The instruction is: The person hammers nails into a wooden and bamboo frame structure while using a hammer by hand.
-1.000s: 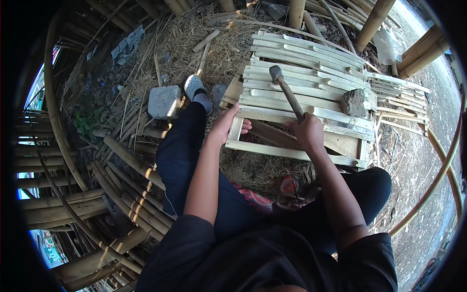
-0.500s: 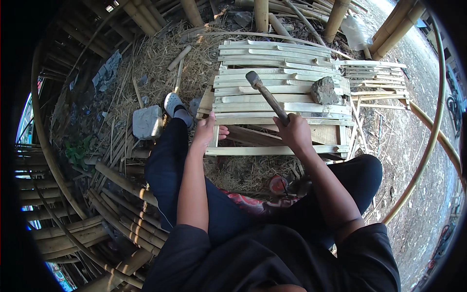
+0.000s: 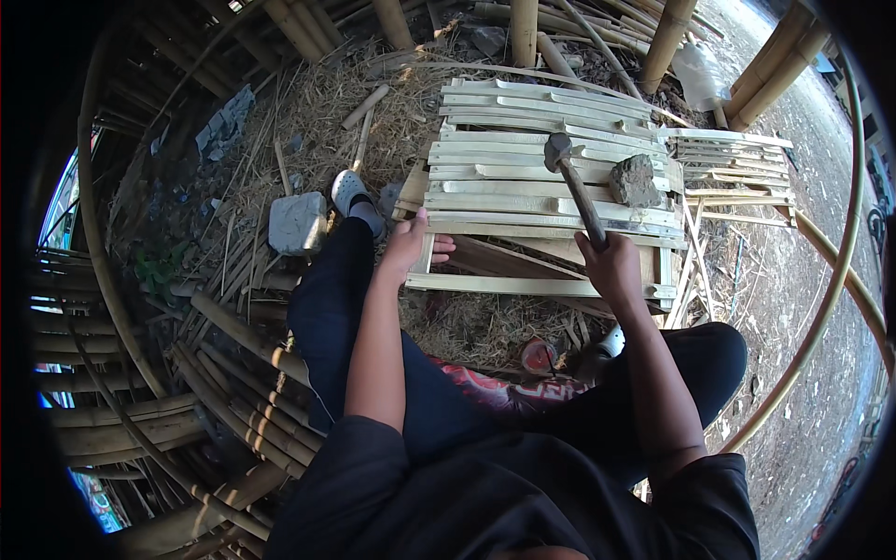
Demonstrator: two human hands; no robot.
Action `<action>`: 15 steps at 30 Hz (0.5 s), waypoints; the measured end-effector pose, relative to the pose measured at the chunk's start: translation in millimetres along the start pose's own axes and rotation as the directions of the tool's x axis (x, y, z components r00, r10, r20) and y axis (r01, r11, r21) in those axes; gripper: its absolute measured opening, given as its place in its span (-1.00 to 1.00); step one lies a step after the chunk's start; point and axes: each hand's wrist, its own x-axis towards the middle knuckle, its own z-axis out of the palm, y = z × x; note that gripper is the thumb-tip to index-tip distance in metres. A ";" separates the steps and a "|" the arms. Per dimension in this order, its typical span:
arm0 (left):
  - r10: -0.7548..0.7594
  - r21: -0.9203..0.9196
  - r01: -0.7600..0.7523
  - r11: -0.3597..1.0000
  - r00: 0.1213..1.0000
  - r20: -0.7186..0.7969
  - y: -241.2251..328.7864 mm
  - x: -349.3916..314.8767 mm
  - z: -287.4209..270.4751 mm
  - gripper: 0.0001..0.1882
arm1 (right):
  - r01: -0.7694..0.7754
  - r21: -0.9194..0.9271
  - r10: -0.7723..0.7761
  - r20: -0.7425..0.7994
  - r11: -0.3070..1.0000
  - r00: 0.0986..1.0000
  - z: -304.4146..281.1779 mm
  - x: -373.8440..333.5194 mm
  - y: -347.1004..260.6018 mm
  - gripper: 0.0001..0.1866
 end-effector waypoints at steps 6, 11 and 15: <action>-0.008 0.171 0.025 0.985 0.995 -0.097 3.7 -1.4 3.5 -0.28 | 0.048 0.039 -0.051 0.074 0.998 0.996 13.1 -4.9 -6.6 -0.44; 0.002 0.075 0.002 0.997 0.998 -0.056 0.4 -6.6 -11.1 -0.34 | 0.123 0.027 -0.126 0.173 0.992 0.977 23.4 -12.0 -19.0 -0.44; -0.017 0.137 0.020 0.990 1.000 -0.019 -6.9 -10.3 -10.6 -0.42 | 0.111 0.066 -0.126 0.293 0.992 0.948 35.3 -19.0 -23.5 -0.39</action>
